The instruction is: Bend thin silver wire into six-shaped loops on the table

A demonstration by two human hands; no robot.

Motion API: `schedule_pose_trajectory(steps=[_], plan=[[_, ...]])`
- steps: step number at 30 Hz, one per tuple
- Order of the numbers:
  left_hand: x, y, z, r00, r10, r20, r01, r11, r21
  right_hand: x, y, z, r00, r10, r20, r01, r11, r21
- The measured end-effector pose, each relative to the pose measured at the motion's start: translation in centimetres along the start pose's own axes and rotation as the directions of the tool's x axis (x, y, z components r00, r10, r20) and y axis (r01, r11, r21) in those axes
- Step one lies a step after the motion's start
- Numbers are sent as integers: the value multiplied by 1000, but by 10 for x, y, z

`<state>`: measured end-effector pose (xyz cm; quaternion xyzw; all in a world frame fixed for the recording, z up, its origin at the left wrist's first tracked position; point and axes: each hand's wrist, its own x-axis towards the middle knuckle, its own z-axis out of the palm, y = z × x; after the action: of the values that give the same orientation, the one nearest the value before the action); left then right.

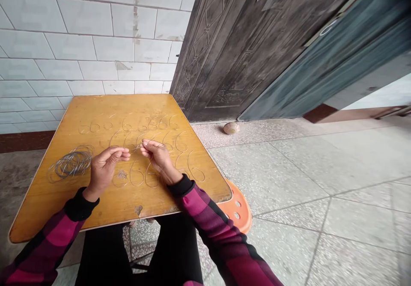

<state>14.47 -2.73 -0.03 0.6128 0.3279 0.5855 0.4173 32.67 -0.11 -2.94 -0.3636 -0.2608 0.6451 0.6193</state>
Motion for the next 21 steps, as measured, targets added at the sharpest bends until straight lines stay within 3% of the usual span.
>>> schedule_pose_trajectory(steps=[7, 12, 16, 18, 21], plan=[[15, -2, -9, 972, -98, -212, 61, 983, -174, 2, 0, -3, 999, 49, 12, -50, 998, 37], [23, 1, -16, 956, -157, -249, 100, 969, -228, 5, -9, -8, 994, 76, -75, -66, 989, 134], [32, 5, -29, 942, -157, -297, 59, 948, -314, 9, -25, -17, 996, 26, -88, -5, 972, 235], [34, 6, -34, 944, -199, -264, 87, 920, -381, 9, -30, -19, 997, -5, -73, 23, 969, 248], [31, 4, -31, 932, -363, -21, 318, 842, -437, 4, -27, -13, 999, 9, 40, -16, 984, 177]])
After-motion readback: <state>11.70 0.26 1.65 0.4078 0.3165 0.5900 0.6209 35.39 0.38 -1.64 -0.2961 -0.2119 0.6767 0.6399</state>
